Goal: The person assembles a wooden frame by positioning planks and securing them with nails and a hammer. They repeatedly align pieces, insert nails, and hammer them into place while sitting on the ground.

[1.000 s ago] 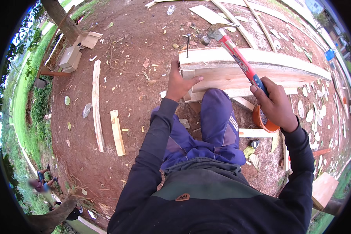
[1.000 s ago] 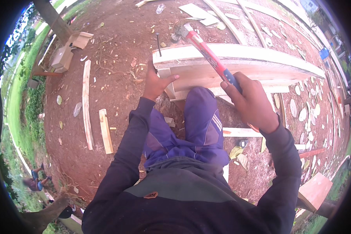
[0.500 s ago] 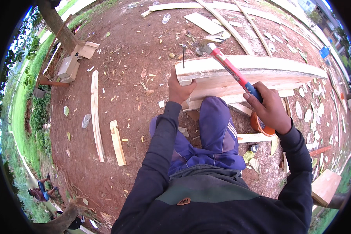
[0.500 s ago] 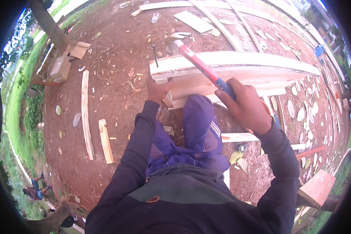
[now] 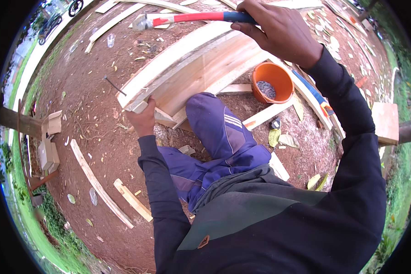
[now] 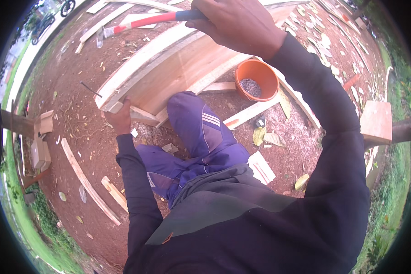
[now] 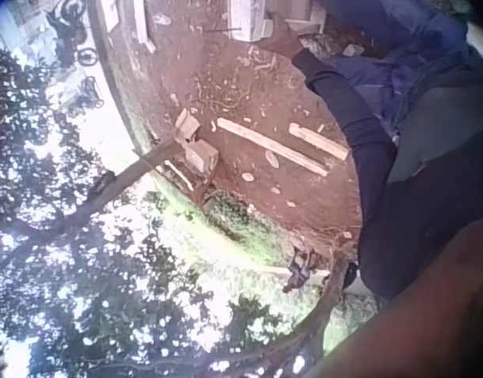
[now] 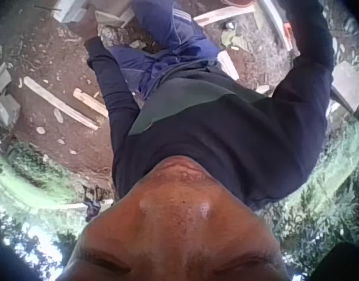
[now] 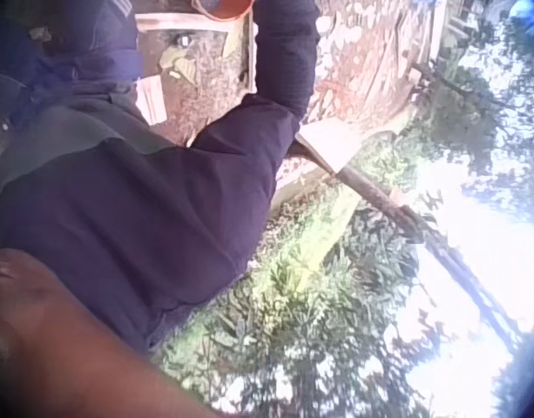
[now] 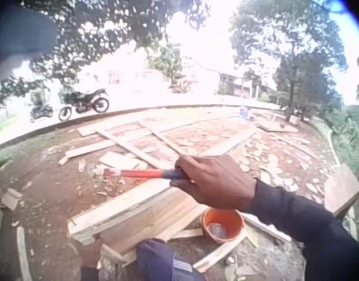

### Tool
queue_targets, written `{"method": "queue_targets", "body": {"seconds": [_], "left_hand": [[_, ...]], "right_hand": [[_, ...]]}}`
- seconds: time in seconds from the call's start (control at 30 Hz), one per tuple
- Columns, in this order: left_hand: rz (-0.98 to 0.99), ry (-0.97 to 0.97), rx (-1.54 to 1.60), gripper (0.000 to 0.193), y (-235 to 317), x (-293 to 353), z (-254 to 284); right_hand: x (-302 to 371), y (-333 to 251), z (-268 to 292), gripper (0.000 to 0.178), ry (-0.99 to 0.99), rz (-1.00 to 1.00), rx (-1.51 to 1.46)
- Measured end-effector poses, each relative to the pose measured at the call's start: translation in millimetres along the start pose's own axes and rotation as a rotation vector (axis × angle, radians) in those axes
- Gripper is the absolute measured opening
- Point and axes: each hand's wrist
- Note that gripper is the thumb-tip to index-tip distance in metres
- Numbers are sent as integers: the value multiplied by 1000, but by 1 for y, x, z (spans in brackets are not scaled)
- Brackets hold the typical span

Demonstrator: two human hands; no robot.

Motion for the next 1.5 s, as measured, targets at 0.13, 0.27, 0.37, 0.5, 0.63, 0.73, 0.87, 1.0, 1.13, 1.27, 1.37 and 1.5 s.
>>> {"method": "queue_targets", "body": {"seconds": [0.13, 0.27, 0.37, 0.5, 0.63, 0.73, 0.87, 1.0, 1.13, 1.27, 1.37, 1.5], "left_hand": [[98, -66, 68, 67, 5, 1, 2], [148, -92, 84, 84, 6, 9, 11], [130, -147, 96, 100, 4, 15, 22], [148, -109, 142, 95, 3, 21, 25], [146, -86, 112, 90, 8, 21, 19], [184, -113, 90, 88, 13, 22, 15], [118, -99, 37, 94, 9, 30, 15], [202, -107, -13, 105, 0, 59, 23], [475, -187, -105, 115, -9, 107, 44], [564, -194, -156, 120, -23, 127, 63], [410, -150, -139, 125, -27, 110, 63], [183, -112, -14, 126, -18, 63, 39]], "right_hand": [[66, 3, -26, 33, 139, -274, -248], [169, -29, -89, 37, 161, -802, -501], [255, -91, -142, 42, 95, -1487, -872], [362, -178, -194, 29, 308, -2178, -1202], [445, -213, -212, 29, 258, -2495, -1142], [480, -215, -213, 32, 180, -2503, -1045], [498, -200, -216, 37, 40, -2431, -858], [496, -183, -231, 42, 211, -2373, -801], [478, -170, -242, 45, 411, -2308, -809], [431, -154, -227, 42, 506, -2087, -848], [375, -143, -203, 33, 527, -1947, -1069], [278, -142, -170, 23, 361, -1385, -1187]]}}
Point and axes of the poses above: each hand's wrist, its own x-axis away from the middle knuckle, its own z-axis out of the back of the hand, y = z × x, and after that the axes turned 6 degrees about -x, right-handed
